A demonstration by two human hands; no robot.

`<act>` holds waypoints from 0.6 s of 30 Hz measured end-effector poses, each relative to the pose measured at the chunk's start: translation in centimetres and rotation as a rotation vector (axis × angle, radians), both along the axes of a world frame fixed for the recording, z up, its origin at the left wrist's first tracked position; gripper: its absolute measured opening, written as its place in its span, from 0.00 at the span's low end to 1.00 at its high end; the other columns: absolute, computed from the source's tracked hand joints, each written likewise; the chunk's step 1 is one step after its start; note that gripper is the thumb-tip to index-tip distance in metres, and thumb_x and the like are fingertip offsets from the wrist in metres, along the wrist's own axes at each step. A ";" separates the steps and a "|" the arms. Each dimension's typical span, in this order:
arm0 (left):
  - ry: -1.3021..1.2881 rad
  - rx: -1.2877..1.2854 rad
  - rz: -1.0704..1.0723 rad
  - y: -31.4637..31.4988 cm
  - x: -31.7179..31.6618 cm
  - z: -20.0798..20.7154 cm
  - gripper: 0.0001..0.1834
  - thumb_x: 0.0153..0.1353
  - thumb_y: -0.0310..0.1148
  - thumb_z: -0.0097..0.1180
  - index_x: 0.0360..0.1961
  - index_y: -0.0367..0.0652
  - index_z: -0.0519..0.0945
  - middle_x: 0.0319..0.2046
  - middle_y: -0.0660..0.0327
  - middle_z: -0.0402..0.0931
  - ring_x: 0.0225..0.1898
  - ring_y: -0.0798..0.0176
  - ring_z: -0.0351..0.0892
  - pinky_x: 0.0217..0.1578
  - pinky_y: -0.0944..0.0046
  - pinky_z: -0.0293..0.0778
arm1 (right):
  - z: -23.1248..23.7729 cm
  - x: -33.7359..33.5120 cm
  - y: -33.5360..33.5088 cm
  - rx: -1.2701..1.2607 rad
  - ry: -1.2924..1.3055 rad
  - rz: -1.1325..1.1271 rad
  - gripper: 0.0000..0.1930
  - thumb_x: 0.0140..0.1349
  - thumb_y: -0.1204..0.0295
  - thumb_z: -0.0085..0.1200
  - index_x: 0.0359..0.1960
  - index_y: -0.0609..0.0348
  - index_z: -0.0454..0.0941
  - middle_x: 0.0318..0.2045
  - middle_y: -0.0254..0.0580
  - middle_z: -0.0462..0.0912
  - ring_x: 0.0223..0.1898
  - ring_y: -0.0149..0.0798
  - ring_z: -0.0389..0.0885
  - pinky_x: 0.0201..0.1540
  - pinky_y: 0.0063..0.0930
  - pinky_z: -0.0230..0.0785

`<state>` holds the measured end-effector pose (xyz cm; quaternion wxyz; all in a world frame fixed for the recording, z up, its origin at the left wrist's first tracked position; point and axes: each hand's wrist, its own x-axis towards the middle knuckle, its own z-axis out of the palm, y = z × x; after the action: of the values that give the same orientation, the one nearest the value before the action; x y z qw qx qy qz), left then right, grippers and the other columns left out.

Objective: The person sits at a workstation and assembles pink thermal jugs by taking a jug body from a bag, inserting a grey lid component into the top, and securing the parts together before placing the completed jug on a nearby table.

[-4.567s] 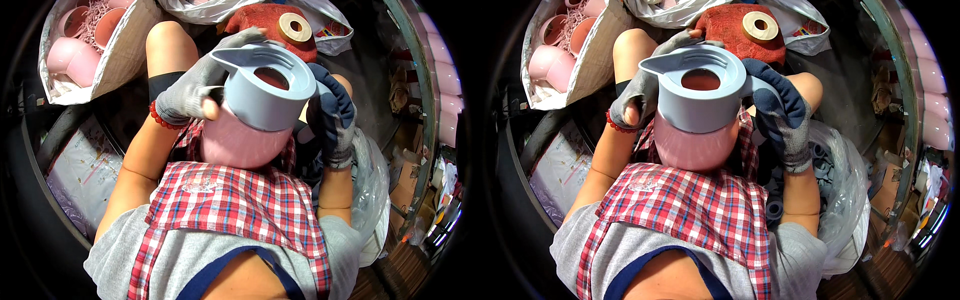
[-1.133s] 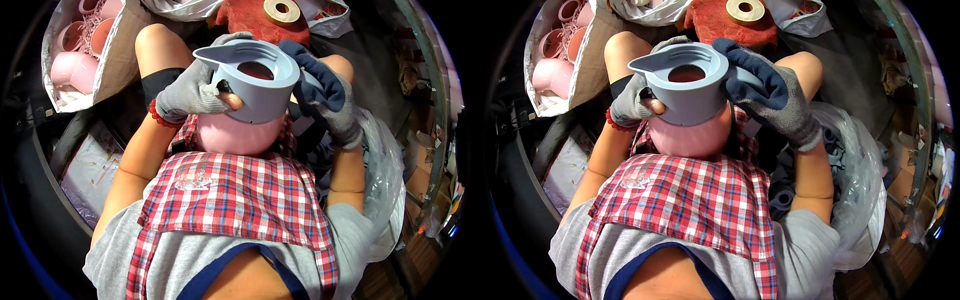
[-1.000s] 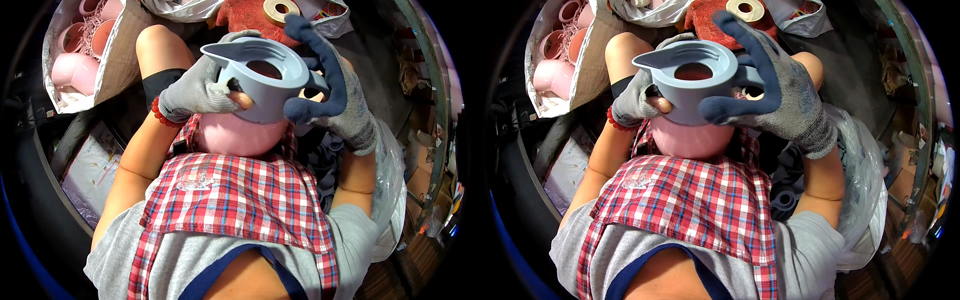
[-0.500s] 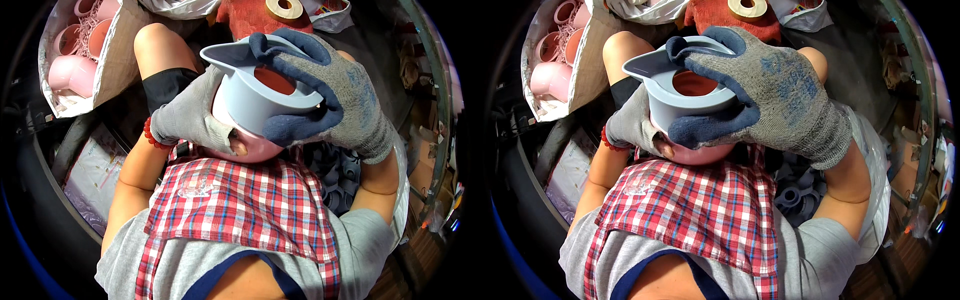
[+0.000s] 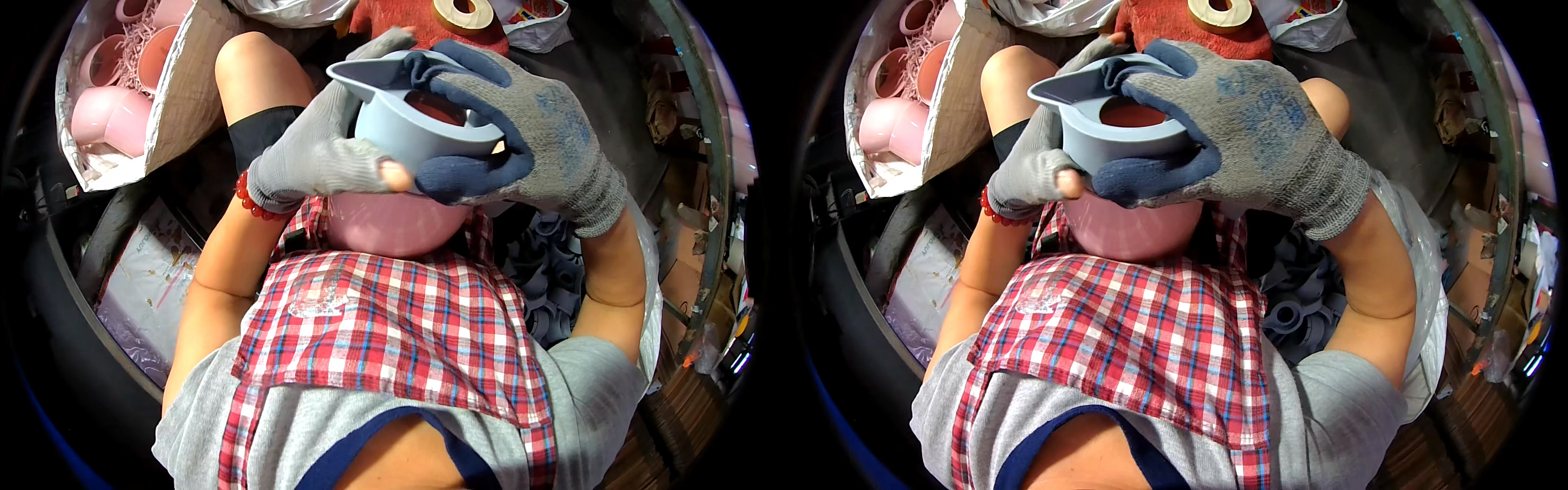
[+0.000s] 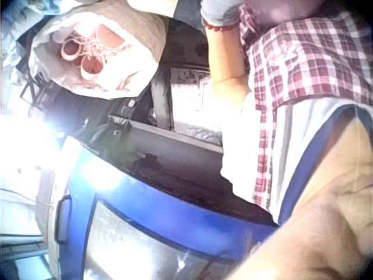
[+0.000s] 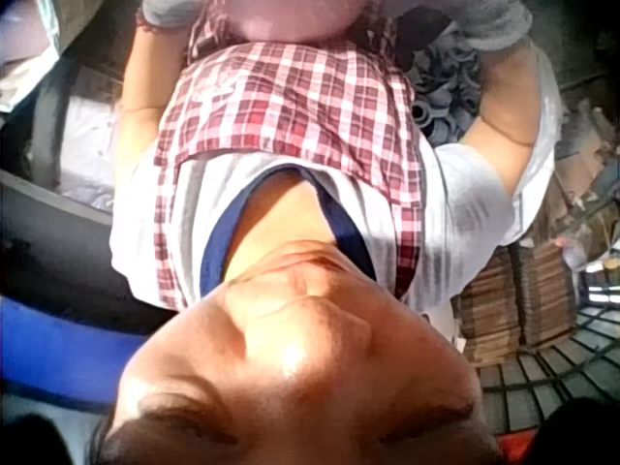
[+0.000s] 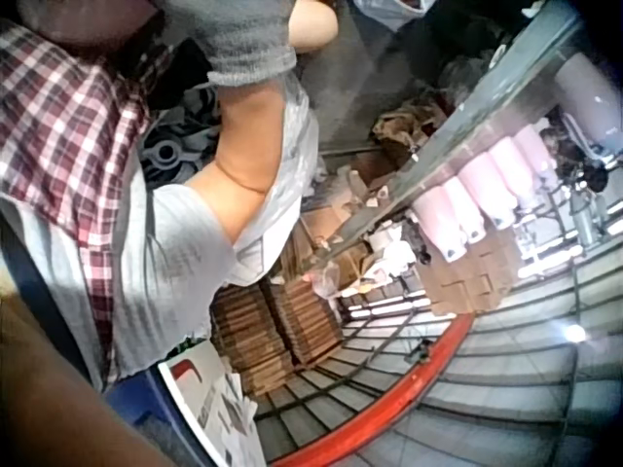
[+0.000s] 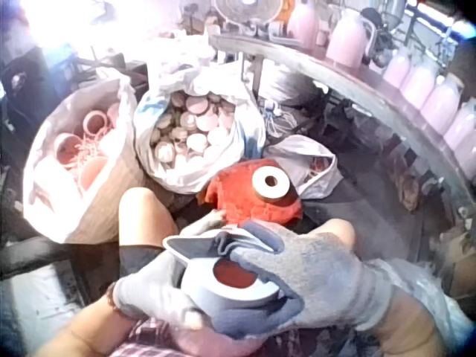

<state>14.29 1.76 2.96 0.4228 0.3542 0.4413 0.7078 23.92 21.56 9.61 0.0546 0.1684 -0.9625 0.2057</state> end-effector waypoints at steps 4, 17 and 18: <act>-0.017 -0.036 -0.046 0.4 -0.6 0.5 0.51 0.41 0.33 0.73 0.64 0.38 0.57 0.56 0.60 0.68 0.57 0.66 0.65 0.59 0.63 0.59 | -0.2 -0.3 0.5 -0.011 0.048 0.058 0.41 0.42 0.48 0.67 0.54 0.62 0.71 0.51 0.53 0.75 0.45 0.50 0.80 0.46 0.37 0.74; 0.003 -0.101 0.124 0.0 -0.4 0.6 0.59 0.37 0.45 0.75 0.66 0.34 0.52 0.58 0.58 0.66 0.63 0.64 0.58 0.66 0.60 0.45 | -7.2 -8.0 7.7 -0.443 -0.052 -0.415 0.31 0.58 0.51 0.56 0.59 0.54 0.68 0.50 0.45 0.77 0.45 0.38 0.79 0.49 0.30 0.72; 0.048 -0.132 0.116 0.1 -0.7 0.7 0.59 0.37 0.44 0.75 0.66 0.34 0.52 0.58 0.57 0.65 0.63 0.64 0.57 0.66 0.60 0.45 | -7.5 -7.9 7.6 -0.406 -0.009 -0.384 0.30 0.58 0.50 0.56 0.58 0.54 0.69 0.49 0.45 0.77 0.45 0.39 0.79 0.49 0.31 0.72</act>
<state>13.59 1.86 3.69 0.3929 0.3163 0.5165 0.6920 16.00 29.18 2.11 0.1209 -0.0324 -0.9160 0.3812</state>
